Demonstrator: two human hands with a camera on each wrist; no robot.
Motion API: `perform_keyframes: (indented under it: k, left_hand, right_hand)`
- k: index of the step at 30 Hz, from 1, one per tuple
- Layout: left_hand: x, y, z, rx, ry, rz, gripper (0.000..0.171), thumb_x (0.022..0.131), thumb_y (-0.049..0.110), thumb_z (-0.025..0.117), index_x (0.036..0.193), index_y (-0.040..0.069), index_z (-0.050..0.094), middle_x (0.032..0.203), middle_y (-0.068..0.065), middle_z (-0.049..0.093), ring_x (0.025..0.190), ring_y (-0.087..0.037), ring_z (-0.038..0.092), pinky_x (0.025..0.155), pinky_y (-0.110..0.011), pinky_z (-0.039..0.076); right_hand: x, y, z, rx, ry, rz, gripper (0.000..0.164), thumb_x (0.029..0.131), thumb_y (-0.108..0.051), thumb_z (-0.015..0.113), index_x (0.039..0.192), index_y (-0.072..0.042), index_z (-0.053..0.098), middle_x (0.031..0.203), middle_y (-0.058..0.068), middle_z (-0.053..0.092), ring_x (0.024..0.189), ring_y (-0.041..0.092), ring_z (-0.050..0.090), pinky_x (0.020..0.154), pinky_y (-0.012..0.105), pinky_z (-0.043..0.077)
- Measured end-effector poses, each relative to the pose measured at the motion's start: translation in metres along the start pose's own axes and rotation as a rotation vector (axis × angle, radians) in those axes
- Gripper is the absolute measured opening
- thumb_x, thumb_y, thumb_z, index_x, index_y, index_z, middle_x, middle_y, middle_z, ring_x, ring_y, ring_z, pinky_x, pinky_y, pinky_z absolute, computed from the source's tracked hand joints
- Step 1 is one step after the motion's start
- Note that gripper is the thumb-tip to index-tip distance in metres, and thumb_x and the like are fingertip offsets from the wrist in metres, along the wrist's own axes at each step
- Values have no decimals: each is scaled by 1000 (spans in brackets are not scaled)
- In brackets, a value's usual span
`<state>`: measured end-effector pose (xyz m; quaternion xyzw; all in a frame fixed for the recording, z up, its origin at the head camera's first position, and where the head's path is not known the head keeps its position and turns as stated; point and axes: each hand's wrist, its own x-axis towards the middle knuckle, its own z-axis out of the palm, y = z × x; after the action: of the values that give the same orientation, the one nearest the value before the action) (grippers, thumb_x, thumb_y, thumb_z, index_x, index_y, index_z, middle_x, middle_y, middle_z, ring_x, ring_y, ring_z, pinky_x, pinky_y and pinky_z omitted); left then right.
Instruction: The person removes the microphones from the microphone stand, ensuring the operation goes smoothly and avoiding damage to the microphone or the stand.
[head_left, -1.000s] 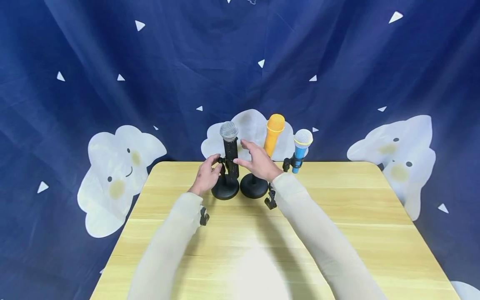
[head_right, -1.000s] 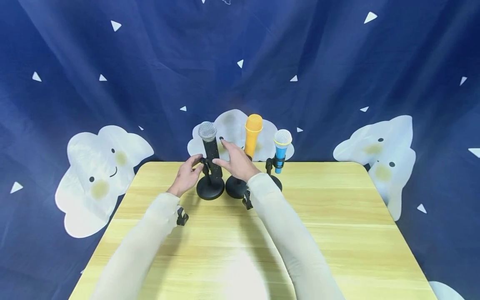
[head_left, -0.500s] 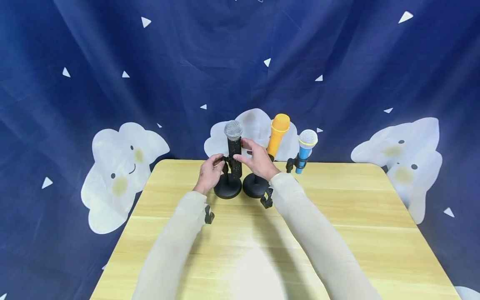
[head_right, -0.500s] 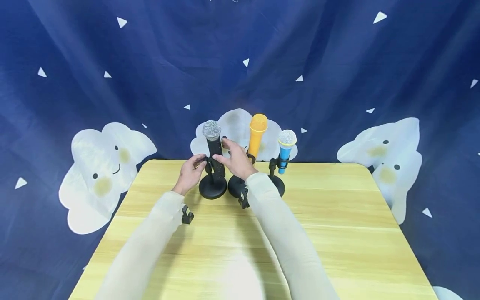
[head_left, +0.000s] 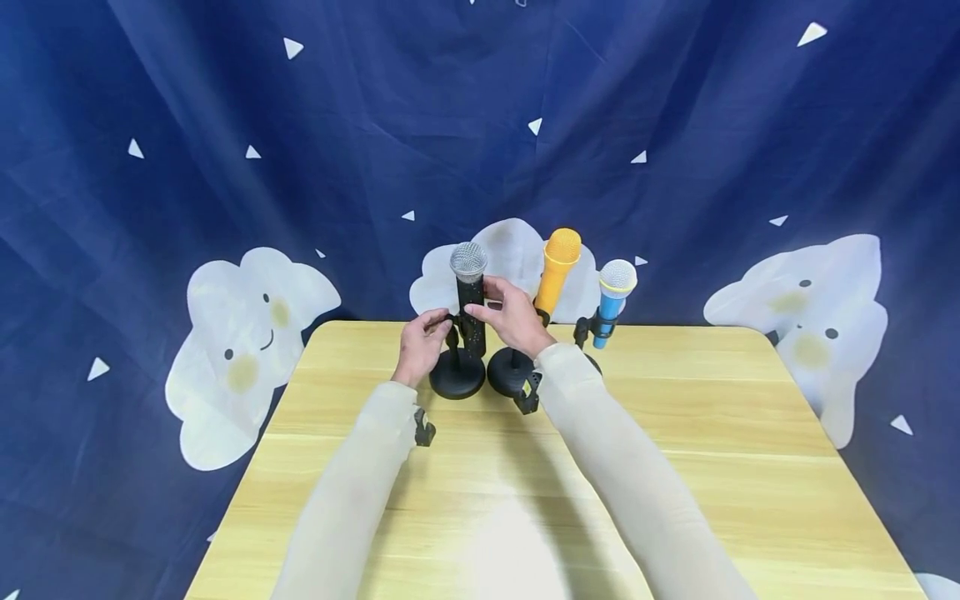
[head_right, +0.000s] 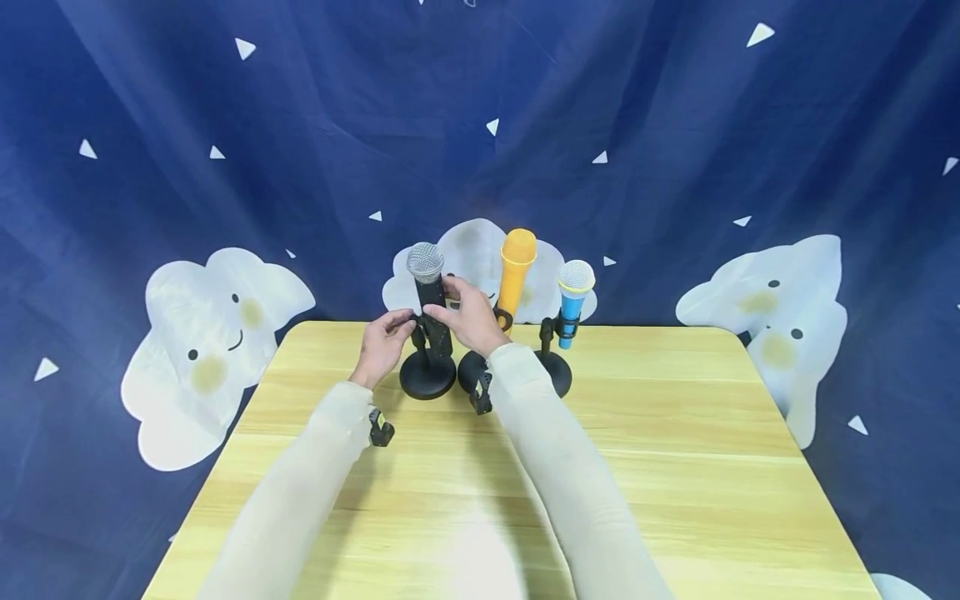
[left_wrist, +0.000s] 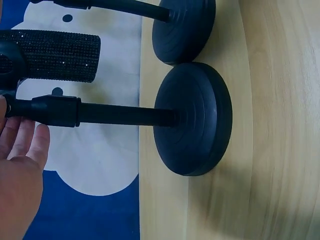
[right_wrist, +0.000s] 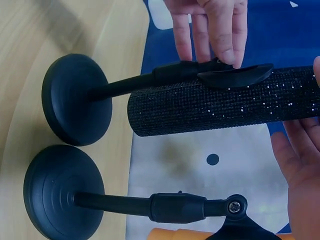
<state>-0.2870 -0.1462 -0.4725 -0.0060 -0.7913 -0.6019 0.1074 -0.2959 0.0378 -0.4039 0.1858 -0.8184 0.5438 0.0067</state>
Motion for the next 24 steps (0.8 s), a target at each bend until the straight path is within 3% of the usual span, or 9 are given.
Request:
perform_keyframes:
  k: [10, 18, 24]
  left_hand:
    - [-1, -5, 2, -167, 5, -38, 32, 95, -1, 65, 125, -11, 62, 124, -27, 64, 116, -36, 63, 96, -30, 53]
    - [2, -4, 2, -170, 18, -46, 30, 94, 0, 67, 121, -13, 65, 120, -27, 66, 109, -30, 66, 84, -16, 53]
    - [1, -2, 2, -156, 32, -56, 29, 93, 1, 68, 120, -11, 66, 118, -26, 67, 106, -26, 68, 82, -15, 52]
  right_hand:
    - [0, 5, 6, 30, 37, 6, 55, 93, -13, 74, 139, 4, 51, 129, 22, 63, 120, 31, 61, 101, 36, 50]
    - [1, 7, 7, 71, 54, 8, 54, 92, -12, 74, 138, 4, 52, 129, 21, 63, 120, 30, 60, 101, 34, 50]
    - [2, 8, 9, 83, 70, 11, 54, 91, -11, 76, 137, 4, 53, 127, 21, 63, 119, 29, 60, 100, 33, 51]
